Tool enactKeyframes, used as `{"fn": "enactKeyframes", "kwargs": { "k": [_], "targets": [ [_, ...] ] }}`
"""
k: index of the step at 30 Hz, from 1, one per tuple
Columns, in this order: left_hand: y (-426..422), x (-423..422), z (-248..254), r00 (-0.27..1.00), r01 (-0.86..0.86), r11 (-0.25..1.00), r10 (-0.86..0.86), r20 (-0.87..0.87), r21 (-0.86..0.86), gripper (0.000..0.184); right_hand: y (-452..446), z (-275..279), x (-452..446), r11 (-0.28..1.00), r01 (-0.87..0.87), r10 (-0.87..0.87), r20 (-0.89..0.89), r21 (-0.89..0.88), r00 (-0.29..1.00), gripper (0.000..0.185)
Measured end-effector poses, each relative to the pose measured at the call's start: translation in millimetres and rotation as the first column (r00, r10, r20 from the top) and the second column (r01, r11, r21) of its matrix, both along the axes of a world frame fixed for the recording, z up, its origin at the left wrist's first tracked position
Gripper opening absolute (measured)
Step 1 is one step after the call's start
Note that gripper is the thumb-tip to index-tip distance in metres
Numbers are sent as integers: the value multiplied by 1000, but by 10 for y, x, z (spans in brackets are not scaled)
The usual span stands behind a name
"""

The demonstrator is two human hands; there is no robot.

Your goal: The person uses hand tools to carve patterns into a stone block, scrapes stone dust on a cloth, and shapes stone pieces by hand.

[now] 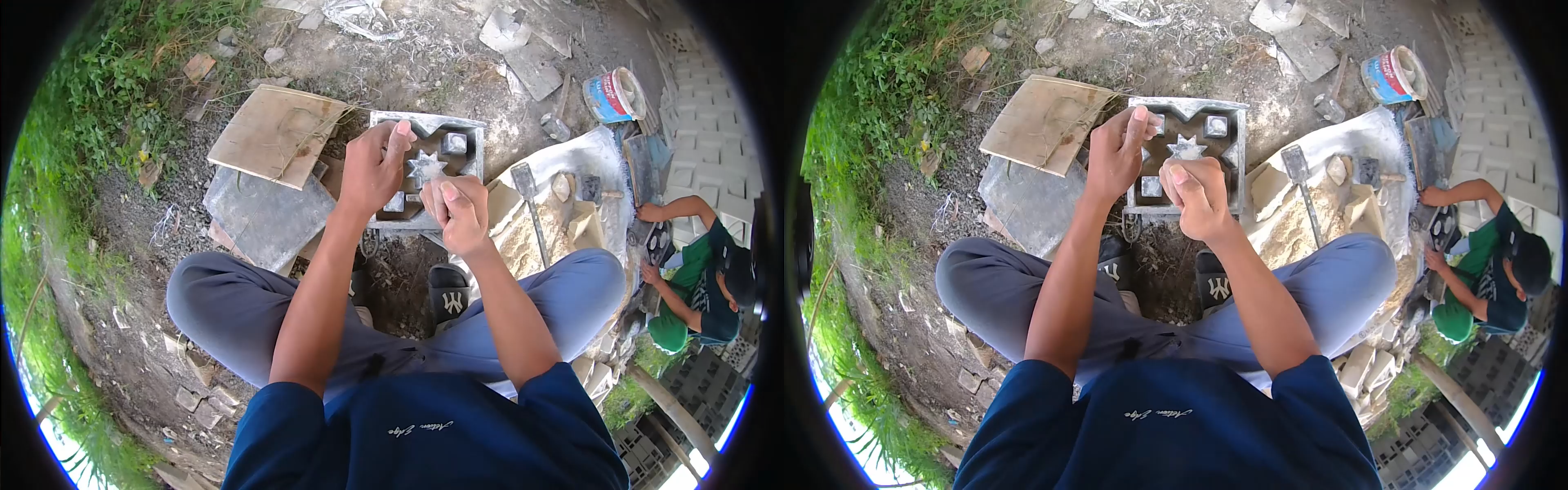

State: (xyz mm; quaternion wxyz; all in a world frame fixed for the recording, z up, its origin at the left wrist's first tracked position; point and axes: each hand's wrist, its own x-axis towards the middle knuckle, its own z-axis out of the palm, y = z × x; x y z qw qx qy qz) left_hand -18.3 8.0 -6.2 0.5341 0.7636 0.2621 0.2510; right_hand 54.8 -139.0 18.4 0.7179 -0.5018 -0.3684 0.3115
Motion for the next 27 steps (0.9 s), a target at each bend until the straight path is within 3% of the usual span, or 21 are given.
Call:
{"fn": "enactKeyframes", "kwargs": {
  "k": [13, 14, 18, 21, 25, 27],
  "targets": [
    [49, -3, -20, 999, -2, 999, 1, -35, -34, 54, -40, 96, -3, 997, -67, 66, 10, 25, 998, 54],
    [50, 4, -31, 1000, -8, 999, 7, -11, -35, 55, -19, -20, 18, 996, -44, 44, -3, -77, 999, 54],
    [77, 3, -76, 998, -9, 999, 7, -57, -41, 56, -89, 181, -56, 1000, -23, 23, -37, 12, 999, 54],
    [49, -9, -18, 999, -26, 1000, 26, -20, -14, 57, -56, 141, -12, 993, -109, 106, -67, -52, 992, 53],
    [59, 10, -36, 999, -2, 999, 1, -51, -34, 56, -75, 141, -31, 992, -126, 125, 50, 12, 991, 54],
    [46, 5, -42, 999, -35, 999, 34, -31, -41, 55, -74, 123, -50, 988, -151, 151, 8, 31, 989, 55]
  ]
}}
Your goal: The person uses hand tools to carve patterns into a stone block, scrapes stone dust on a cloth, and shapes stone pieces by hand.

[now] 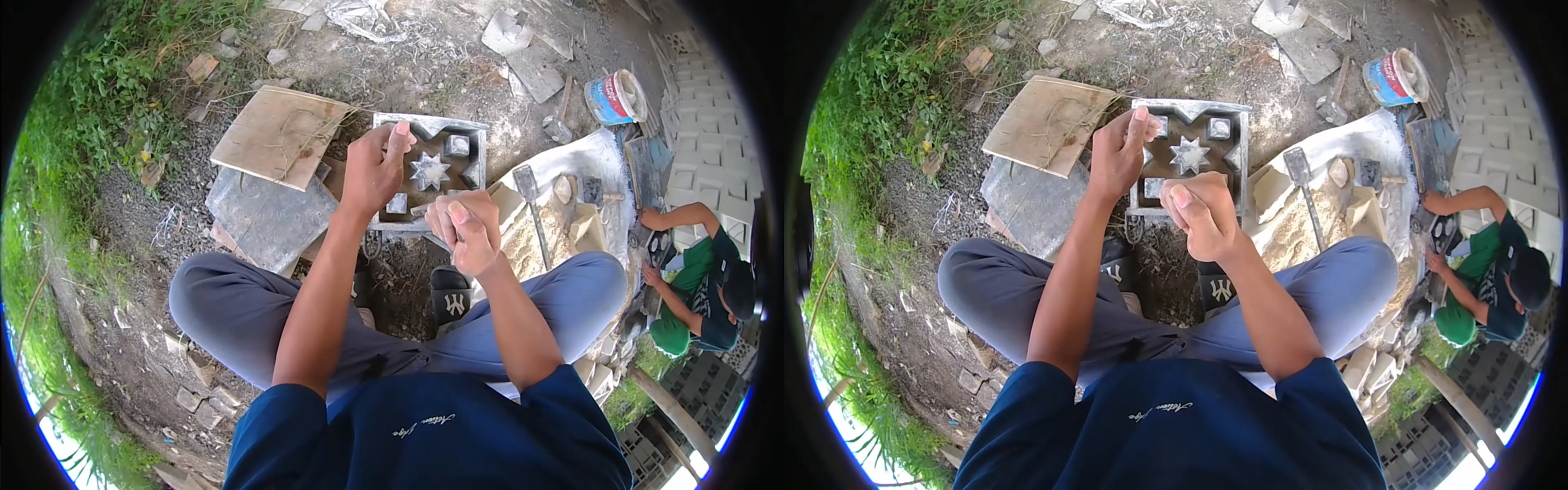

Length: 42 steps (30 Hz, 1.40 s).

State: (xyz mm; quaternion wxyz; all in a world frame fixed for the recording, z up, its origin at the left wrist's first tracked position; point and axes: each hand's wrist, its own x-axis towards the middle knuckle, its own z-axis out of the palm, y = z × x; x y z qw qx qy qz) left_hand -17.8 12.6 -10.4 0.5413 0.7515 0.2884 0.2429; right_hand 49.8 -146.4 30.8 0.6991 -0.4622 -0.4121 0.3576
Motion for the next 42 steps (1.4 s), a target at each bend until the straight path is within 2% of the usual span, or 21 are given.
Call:
{"fn": "enactKeyframes", "kwargs": {
  "k": [2, 4, 6, 8, 10, 12, 14, 18, 22, 24, 27, 30, 31, 34, 36, 38, 40, 42],
  "targets": [
    [-6, 8, 15, 1000, 16, 1000, -16, 7, 1, 55, 42, -102, 38, 992, 16, -13, 22, -128, 1000, 55],
    [-4, 33, -19, 1000, 20, 1000, -20, 7, 11, 55, 21, -57, 31, 994, 83, -81, 28, -68, 996, 56],
    [32, 29, -14, 1000, 17, 1000, -17, -12, 13, 55, -40, -41, 16, 988, 118, -113, -48, 104, 992, 55],
    [4, 12, 24, 999, 25, 999, -26, 29, 21, 55, -8, -48, 56, 993, 108, -105, -49, 42, 993, 54],
    [-14, 43, 24, 998, 24, 1000, -24, 57, 11, 56, 71, -88, 77, 984, 175, -174, -50, 20, 984, 54],
    [5, 17, 25, 999, 39, 999, -39, -25, -11, 56, 20, -90, 58, 981, 170, -166, -48, 89, 985, 54],
    [3, -11, -3, 1000, 10, 1000, -10, -6, 18, 56, -9, -22, 30, 981, 147, -155, 54, 127, 986, 54],
    [11, 32, 9, 999, 36, 999, -36, 36, 8, 56, 41, -118, 61, 953, 263, -274, 59, 147, 960, 56],
    [6, -17, 30, 1000, 20, 1000, -20, 4, 0, 58, 2, -28, 68, 965, 216, -227, 64, 145, 972, 56],
    [-24, 16, 47, 999, 32, 999, -32, 19, 10, 59, 14, -153, 103, 966, 234, -242, 72, 108, 967, 55],
    [10, 20, 29, 999, 32, 999, -32, -30, 2, 59, 6, -14, 40, 950, 215, -242, 96, 225, 966, 54],
    [-31, -11, 19, 1000, 19, 1000, -19, 1, 12, 59, 70, -163, 70, 953, 268, -286, 122, 143, 950, 54],
    [-32, -3, 23, 1000, 25, 1000, -25, 1, 5, 59, 81, -183, 75, 949, 290, -298, 51, 127, 953, 54],
    [5, 22, 15, 1000, 29, 999, -30, 3, 34, 58, 12, -16, 33, 945, 232, -264, 120, 232, 957, 55],
    [-12, -22, 10, 1000, 8, 999, -8, 0, 49, 57, 0, -46, 10, 949, 236, -262, 105, 211, 959, 55],
    [-16, 4, 58, 999, 38, 999, -38, -24, 24, 54, 7, -209, 91, 963, 268, -269, 11, 41, 963, 62],
    [-21, 42, 20, 999, 42, 998, -41, -19, 49, 54, 9, -48, 55, 959, 274, -279, 65, 77, 958, 62],
    [-2, 17, -2, 999, 25, 998, -23, -26, 63, 54, 21, 35, -20, 956, 186, -216, 117, 228, 969, 55]
  ]
}}
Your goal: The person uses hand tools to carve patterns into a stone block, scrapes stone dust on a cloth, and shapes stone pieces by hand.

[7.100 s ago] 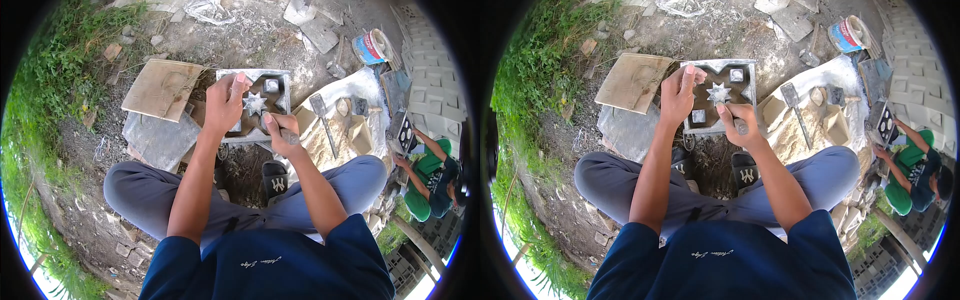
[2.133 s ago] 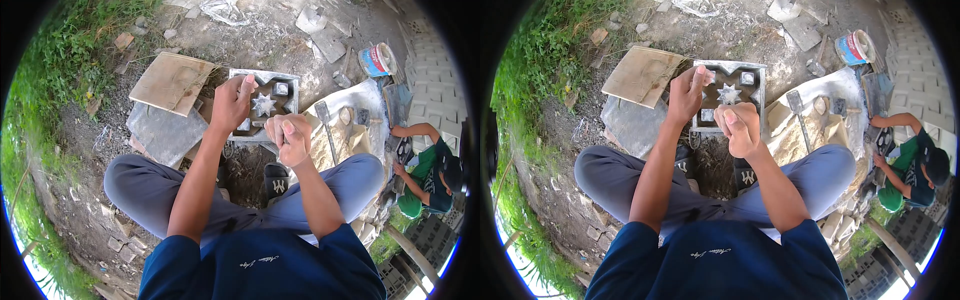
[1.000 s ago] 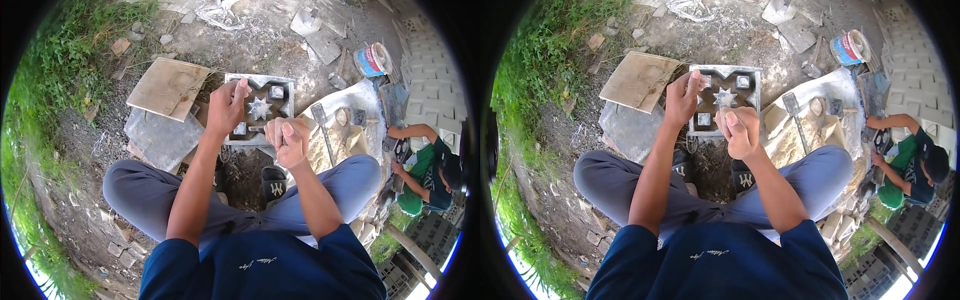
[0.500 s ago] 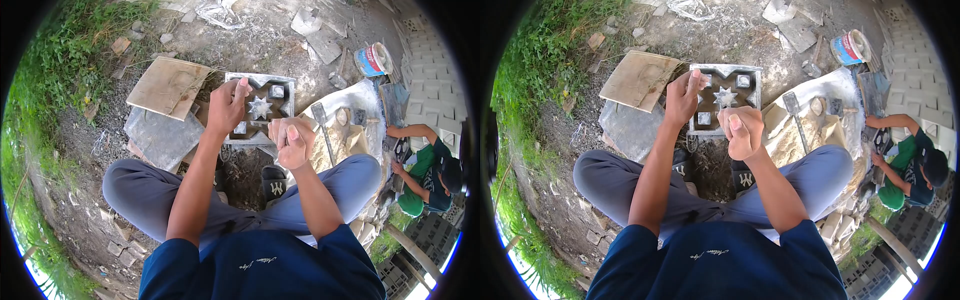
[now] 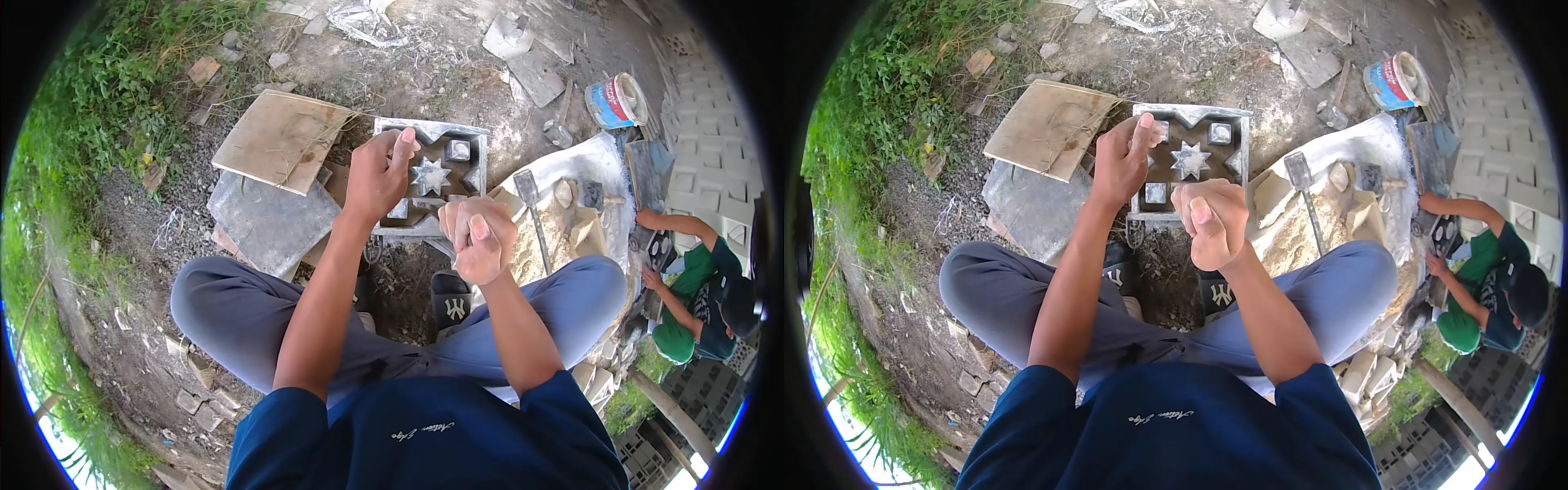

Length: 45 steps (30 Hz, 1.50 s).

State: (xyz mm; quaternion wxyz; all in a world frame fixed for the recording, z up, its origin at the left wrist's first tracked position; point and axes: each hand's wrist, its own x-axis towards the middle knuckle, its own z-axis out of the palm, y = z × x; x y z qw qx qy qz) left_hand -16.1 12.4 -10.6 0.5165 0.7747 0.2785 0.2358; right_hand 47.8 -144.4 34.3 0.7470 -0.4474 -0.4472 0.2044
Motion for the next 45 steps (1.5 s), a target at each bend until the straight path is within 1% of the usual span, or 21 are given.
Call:
{"fn": "enactKeyframes", "kwargs": {
  "k": [2, 4, 8, 10, 16, 17, 21, 22, 24, 28, 30, 32, 33, 34, 36, 37, 40, 41, 42, 44, 45],
  "targets": [
    [-18, -2, 7, 1000, 10, 1000, -10, 14, 2, 54, 8, -100, 21, 1000, -12, 12, -33, -11, 999, 54],
    [-24, 14, 24, 999, 29, 1000, -29, 29, 1, 54, -6, -121, 73, 988, -12, 1, -68, -157, 998, 61],
    [-4, -28, 37, 1000, 2, 1000, -2, -8, -25, 55, -88, -5, 35, 994, -47, 33, -135, -99, 990, 61],
    [-29, -12, 21, 1000, 7, 999, -7, 1, -43, 56, -76, -104, 43, 987, -6, -16, -137, -158, 990, 61],
    [-26, -22, 11, 1000, -8, 999, 9, 14, -42, 57, -3, -187, 47, 999, 31, -32, -50, -39, 998, 55],
    [-32, -12, 16, 1000, -3, 999, 3, 21, -38, 57, 3, -239, 85, 996, 46, -53, -95, -74, 994, 56],
    [-12, -5, 17, 1000, 4, 1000, -4, 28, -12, 58, -34, -3, 41, 998, 52, -51, -53, 21, 997, 56],
    [-32, -27, 10, 1000, 0, 1000, 1, 23, -18, 58, -37, -76, 57, 999, 48, -47, -57, 14, 997, 56],
    [-24, 4, 30, 999, 6, 1000, -5, 32, -30, 59, 8, -174, 131, 990, 61, -82, -169, -130, 982, 55],
    [-20, 8, 20, 1000, -5, 999, 6, 26, -34, 57, -30, 12, 0, 998, 57, -56, -34, 31, 998, 53],
    [-31, -19, 15, 999, -2, 999, 3, 35, -33, 57, -43, -63, 63, 1000, 17, -18, -32, -8, 999, 53],
    [-31, 21, 50, 998, 23, 1000, -22, 57, -18, 56, -68, -143, 131, 986, 35, -53, -107, -165, 993, 60],
    [-22, 25, 54, 999, 24, 999, -23, 26, -35, 56, -79, -80, 76, 995, 61, -69, -99, -85, 993, 59],
    [-19, 5, 45, 1000, 19, 998, -20, -12, -58, 55, -57, -32, 79, 994, 62, -71, -103, -85, 992, 59],
    [-7, -12, 6, 1000, 19, 998, -19, 0, -52, 55, -40, 19, 87, 999, 32, -32, -63, -2, 997, 54],
    [-8, 0, -2, 999, 24, 999, -24, 23, -36, 55, -16, -80, 105, 997, 66, -71, -109, -46, 991, 54],
    [-18, 31, 5, 1000, 20, 999, -21, -7, -26, 54, -16, -74, 44, 997, 77, -77, -90, -8, 993, 53],
    [-2, 30, -2, 1000, 21, 999, -21, -10, -24, 54, -42, -32, 26, 999, 21, -21, -10, 41, 1000, 53],
    [-3, 24, 6, 1000, 9, 1000, -10, -6, -20, 55, -40, -47, 28, 999, 14, -14, -15, 38, 1000, 53],
    [-35, 1, 4, 1000, -12, 1000, 12, -2, -25, 55, -53, -106, 58, 991, 7, -17, -76, -132, 997, 61],
    [-32, 13, 5, 1000, 0, 1000, 0, 1, -22, 55, 13, -149, 68, 987, 54, -72, -113, -153, 991, 61]
  ]
}}
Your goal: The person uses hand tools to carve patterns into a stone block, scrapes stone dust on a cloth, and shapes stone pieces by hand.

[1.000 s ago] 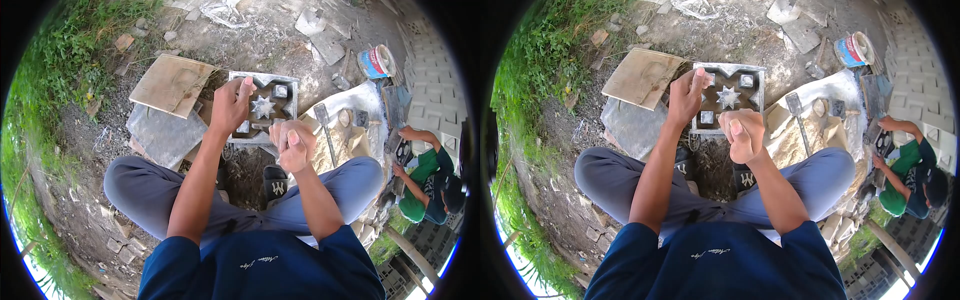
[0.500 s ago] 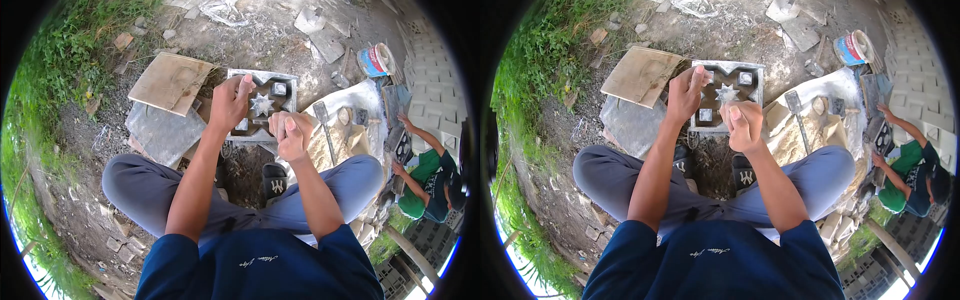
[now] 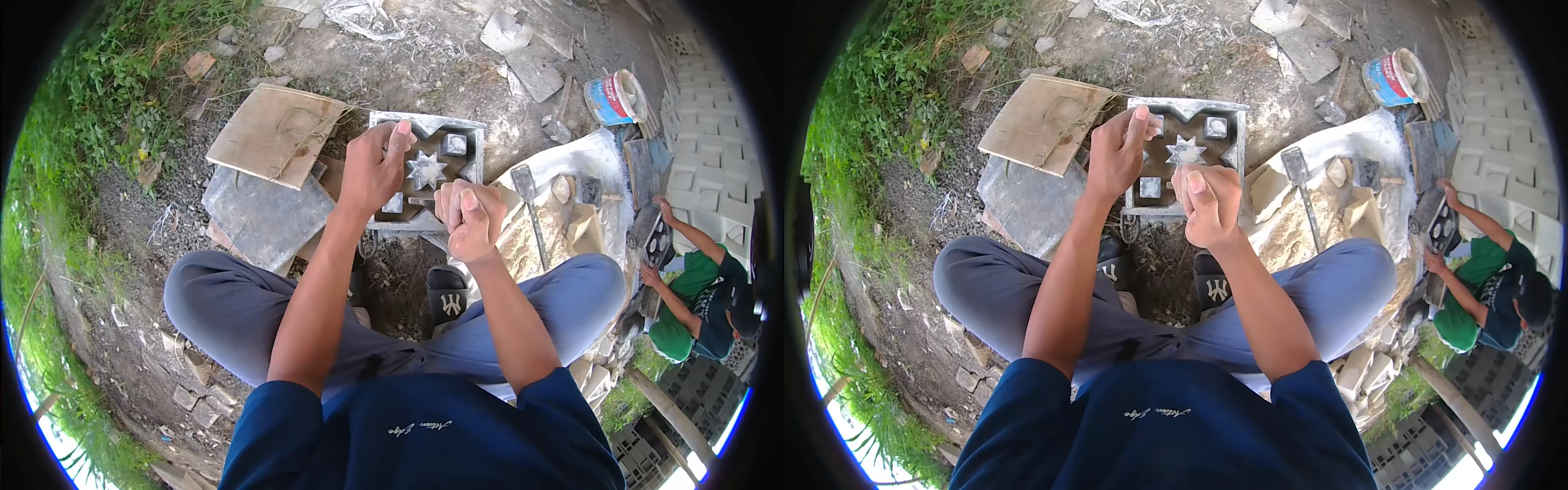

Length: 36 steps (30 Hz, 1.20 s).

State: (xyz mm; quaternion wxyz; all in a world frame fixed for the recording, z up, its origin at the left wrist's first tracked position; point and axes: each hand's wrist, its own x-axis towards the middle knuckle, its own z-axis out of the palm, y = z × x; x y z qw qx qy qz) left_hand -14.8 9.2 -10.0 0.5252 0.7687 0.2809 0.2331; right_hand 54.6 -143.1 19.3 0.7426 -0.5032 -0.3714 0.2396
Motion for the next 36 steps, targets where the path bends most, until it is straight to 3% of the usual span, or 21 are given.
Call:
{"fn": "enactKeyframes", "kwargs": {
  "k": [3, 5, 7, 9, 11, 15, 19, 23, 27, 28, 33, 36],
  "targets": [
    [20, 39, 12, 1000, 23, 1000, -24, 6, 16, 55, -56, 149, -25, 986, -22, 4, 108, 166, 994, 57],
    [20, -10, -6, 1000, 1, 1000, -1, 1, 11, 56, -70, 198, -17, 987, -38, 25, 84, 154, 996, 58],
    [11, 4, 4, 1000, 19, 1000, -19, 24, -1, 56, -85, 22, 69, 1000, -1, 1, -23, 12, 1000, 62],
    [-3, 25, -3, 1000, 24, 1000, -23, 2, -7, 57, -76, 13, 30, 998, 55, -55, 31, 23, 998, 63],
    [20, 19, 1, 999, 13, 1000, -14, -31, -15, 57, -68, 224, -87, 986, -50, 37, 86, 159, 996, 57],
    [4, -2, 3, 1000, -4, 1000, 4, -2, -9, 58, -12, 25, 22, 998, -45, 46, -23, 34, 999, 56],
    [26, 4, -6, 1000, -9, 1000, 9, 24, 0, 58, -57, 219, -30, 982, -86, 75, 71, 167, 995, 54],
    [20, 1, 50, 999, 16, 1000, -16, -29, -13, 59, -25, 43, 80, 990, -141, 141, -10, 13, 990, 55],
    [63, -48, 27, 995, -94, 996, 94, -20, 9, 61, -63, 262, 46, 965, -257, 258, 6, -49, 966, 60],
    [56, -69, 52, 993, -118, 992, 117, -25, -34, 61, -25, 248, 79, 950, -297, 288, -98, -95, 953, 63],
    [100, -105, 64, 987, -162, 986, 161, -11, -26, 62, -3, 298, 33, 952, -280, 263, -142, -121, 954, 67],
    [90, -142, 60, 985, -173, 985, 173, -13, -14, 62, 16, 293, 18, 917, -363, 333, -183, -167, 925, 63]
  ]
}}
